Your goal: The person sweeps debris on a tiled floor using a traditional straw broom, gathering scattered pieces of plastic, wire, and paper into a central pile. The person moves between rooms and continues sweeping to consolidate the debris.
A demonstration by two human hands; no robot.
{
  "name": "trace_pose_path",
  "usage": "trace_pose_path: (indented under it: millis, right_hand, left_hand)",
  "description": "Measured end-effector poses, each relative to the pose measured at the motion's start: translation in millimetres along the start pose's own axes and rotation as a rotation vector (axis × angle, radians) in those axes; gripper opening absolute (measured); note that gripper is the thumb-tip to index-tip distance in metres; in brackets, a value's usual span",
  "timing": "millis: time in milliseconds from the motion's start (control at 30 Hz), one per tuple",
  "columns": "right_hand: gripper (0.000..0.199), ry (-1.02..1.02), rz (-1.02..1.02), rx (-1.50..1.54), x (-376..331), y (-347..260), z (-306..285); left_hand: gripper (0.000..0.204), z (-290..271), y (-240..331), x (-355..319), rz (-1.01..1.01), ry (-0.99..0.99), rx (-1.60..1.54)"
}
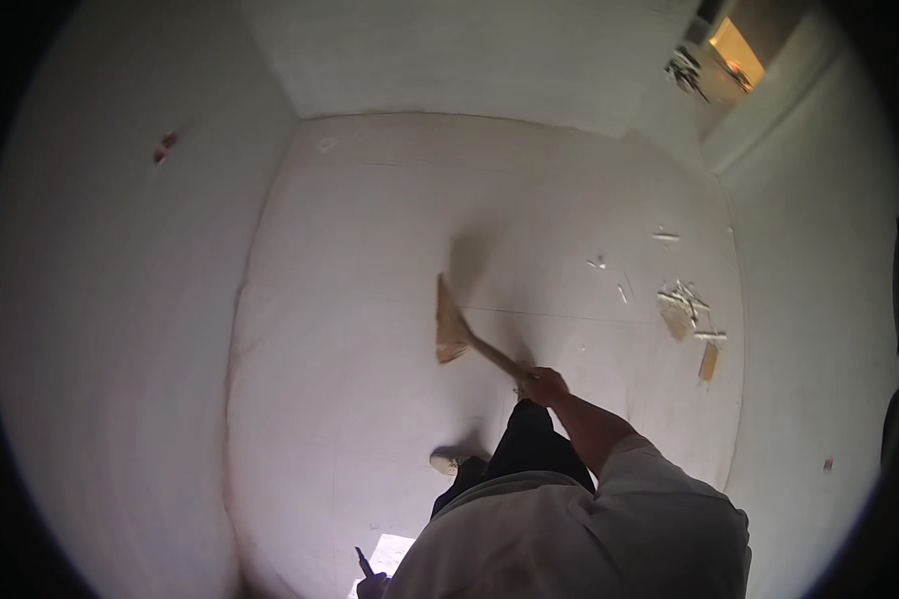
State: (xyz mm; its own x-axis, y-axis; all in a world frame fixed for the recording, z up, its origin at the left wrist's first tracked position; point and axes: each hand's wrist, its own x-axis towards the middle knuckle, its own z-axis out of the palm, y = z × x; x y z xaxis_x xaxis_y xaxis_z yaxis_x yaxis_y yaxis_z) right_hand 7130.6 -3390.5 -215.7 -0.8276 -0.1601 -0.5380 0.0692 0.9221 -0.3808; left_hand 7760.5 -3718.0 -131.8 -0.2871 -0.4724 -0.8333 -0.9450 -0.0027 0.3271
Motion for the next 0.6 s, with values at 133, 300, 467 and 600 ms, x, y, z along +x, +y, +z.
trace_pose_path:
  millis: [133, 300, 467, 600]
  right_hand:
    - [0.034, -0.166, 0.078, -0.048, 8, 49, -16]
    - [0.029, -0.133, 0.266, -0.103, 64, 193, -139]
    - [0.029, -0.063, 0.517, -0.158, 132, 344, -307]
    - [0.026, 0.119, 0.591, -0.189, 158, 415, -402]
  left_hand:
    - [0.022, -13, 91, 28, -0.194, -0.007, -0.437]
    - [0.014, 16, 232, 37, -0.209, -0.277, -0.967]
    - [0.03, 130, 431, 2, 0.203, -0.043, 0.167]
    - [0.034, 202, 556, 8, 0.233, -0.154, 0.359]
